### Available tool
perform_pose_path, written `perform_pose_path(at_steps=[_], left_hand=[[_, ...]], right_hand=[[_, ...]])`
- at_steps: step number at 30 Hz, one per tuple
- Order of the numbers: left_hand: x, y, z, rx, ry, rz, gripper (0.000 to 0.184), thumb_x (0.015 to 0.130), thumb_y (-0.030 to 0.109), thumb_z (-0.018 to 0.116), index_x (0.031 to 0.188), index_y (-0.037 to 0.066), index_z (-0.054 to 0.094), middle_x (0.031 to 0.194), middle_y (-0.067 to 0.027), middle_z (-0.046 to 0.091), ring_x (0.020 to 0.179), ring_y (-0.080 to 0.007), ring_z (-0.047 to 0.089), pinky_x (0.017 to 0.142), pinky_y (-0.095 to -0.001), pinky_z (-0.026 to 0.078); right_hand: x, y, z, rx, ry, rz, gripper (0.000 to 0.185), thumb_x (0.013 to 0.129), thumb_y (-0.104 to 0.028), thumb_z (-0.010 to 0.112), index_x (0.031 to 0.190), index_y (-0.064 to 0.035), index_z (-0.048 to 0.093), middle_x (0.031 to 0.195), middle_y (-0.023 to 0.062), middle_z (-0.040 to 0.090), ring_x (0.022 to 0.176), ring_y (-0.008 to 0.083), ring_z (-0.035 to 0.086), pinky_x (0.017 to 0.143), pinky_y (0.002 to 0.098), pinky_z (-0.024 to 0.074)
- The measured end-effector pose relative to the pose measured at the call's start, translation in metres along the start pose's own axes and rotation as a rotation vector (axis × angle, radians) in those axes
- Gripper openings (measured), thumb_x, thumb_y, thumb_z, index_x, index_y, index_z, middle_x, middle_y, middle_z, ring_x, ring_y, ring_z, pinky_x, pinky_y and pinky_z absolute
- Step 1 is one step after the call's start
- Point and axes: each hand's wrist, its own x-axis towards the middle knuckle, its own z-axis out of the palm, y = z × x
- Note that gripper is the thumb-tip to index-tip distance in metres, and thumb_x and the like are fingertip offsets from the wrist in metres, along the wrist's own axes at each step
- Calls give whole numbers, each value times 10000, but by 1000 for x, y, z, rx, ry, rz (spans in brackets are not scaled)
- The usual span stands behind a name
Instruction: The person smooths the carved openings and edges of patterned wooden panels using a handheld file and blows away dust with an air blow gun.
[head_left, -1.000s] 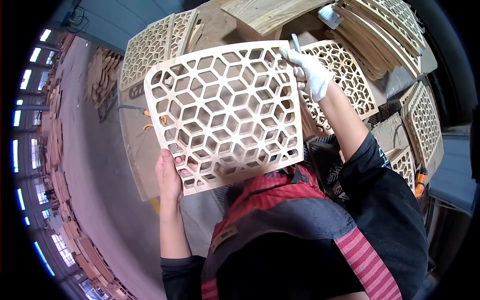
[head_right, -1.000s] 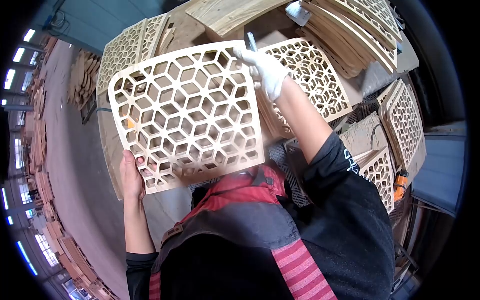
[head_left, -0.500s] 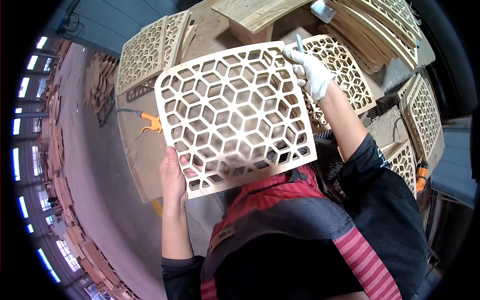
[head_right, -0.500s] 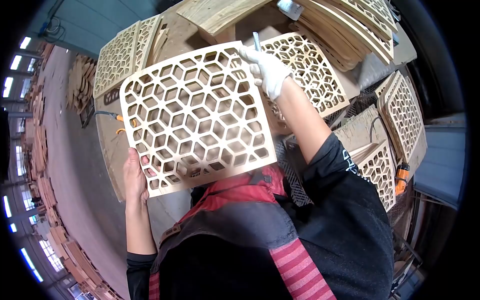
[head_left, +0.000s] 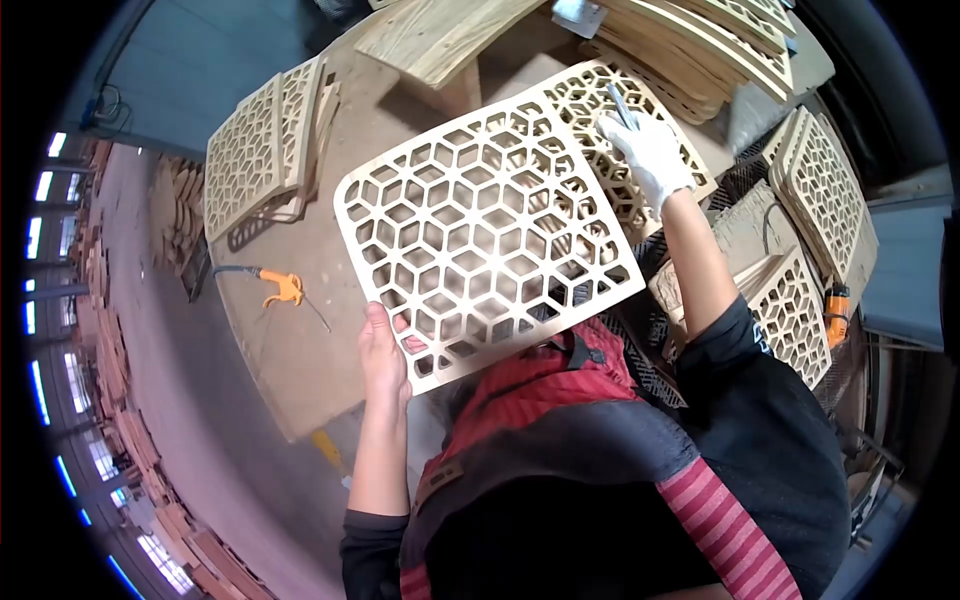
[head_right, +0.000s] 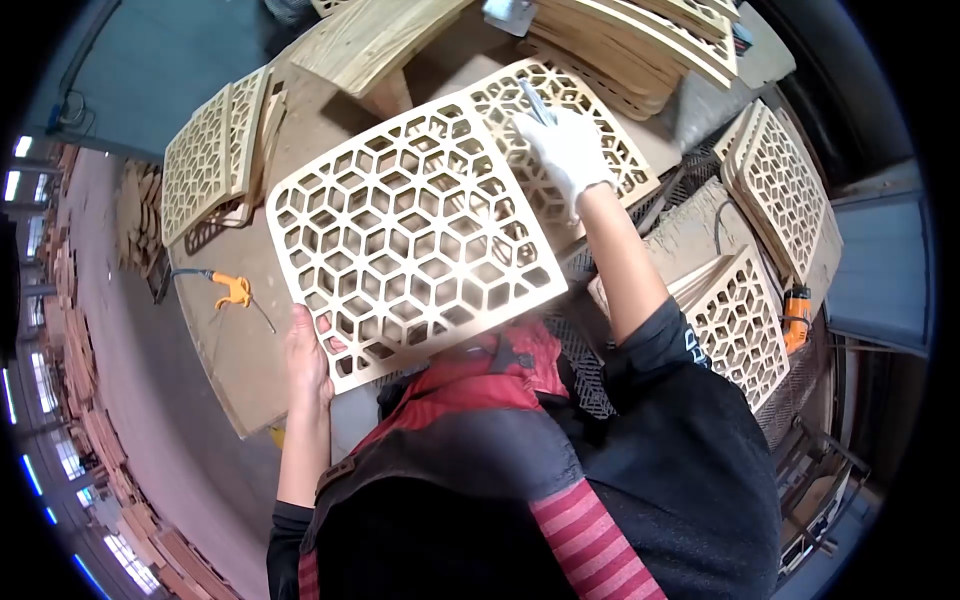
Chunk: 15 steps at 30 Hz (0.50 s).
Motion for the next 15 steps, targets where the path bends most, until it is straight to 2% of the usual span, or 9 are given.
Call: perform_pose_path(at_steps=[1,2,4,6,10,12,13,14,15], left_hand=[[4,-7,8,2,4,0,471,997,503,446,807,78,515,654,-39,576,516,-112,574,506,-241,517],[8,-16,15,5,8,0,469,999,500,446,809,77,516,657,-41,580,519,-116,580,514,-243,523],[19,-32,28,-28,-49,-3,461,1011,477,439,829,59,516,686,-50,585,530,-134,588,523,-261,533],[29,-45,46,12,4,14,460,1018,463,433,838,46,511,713,-53,567,538,-140,582,522,-273,535],[38,-57,78,-10,-42,71,441,1020,454,433,850,53,498,723,-32,539,537,-130,568,522,-265,533],[38,-56,88,34,-50,84,440,1017,462,434,863,56,504,731,-26,541,545,-123,573,521,-258,533],[38,-56,94,54,-53,91,439,1016,465,434,869,58,507,735,-22,543,549,-119,576,521,-254,533],[39,-57,98,47,-63,73,439,1016,467,433,883,55,510,740,-20,543,552,-118,577,523,-253,532],[41,-60,102,40,-70,55,439,1015,468,432,897,53,513,745,-18,543,555,-116,579,524,-251,532]], right_hand=[[-12,-11,-11,73,-6,98,368,871,-367,669,942,-6,673,746,57,651,644,131,561,626,287,460],[10,43,-9,-17,139,-160,416,875,-386,656,1014,7,672,773,87,661,677,151,578,664,284,470],[-3,34,-34,19,38,33,427,876,-374,660,1072,4,671,814,106,673,715,149,591,713,276,481],[4,64,-41,16,144,-89,409,882,-338,660,1112,0,658,811,94,668,705,129,583,695,275,488],[-20,32,-69,57,57,177,416,883,-324,667,1133,7,643,819,117,670,689,110,590,624,268,494],[-20,47,-71,-96,160,-34,409,876,-349,668,1086,2,658,806,132,678,711,147,619,641,297,501],[-21,52,-71,61,150,135,444,861,-400,661,1054,0,668,869,177,688,769,240,657,711,335,509],[-16,66,-74,-181,174,62,469,847,-430,654,1039,-2,674,925,203,687,820,324,656,767,372,504],[-17,69,-77,-208,180,107,476,843,-438,653,1025,1,676,928,209,684,832,338,654,769,379,504]])
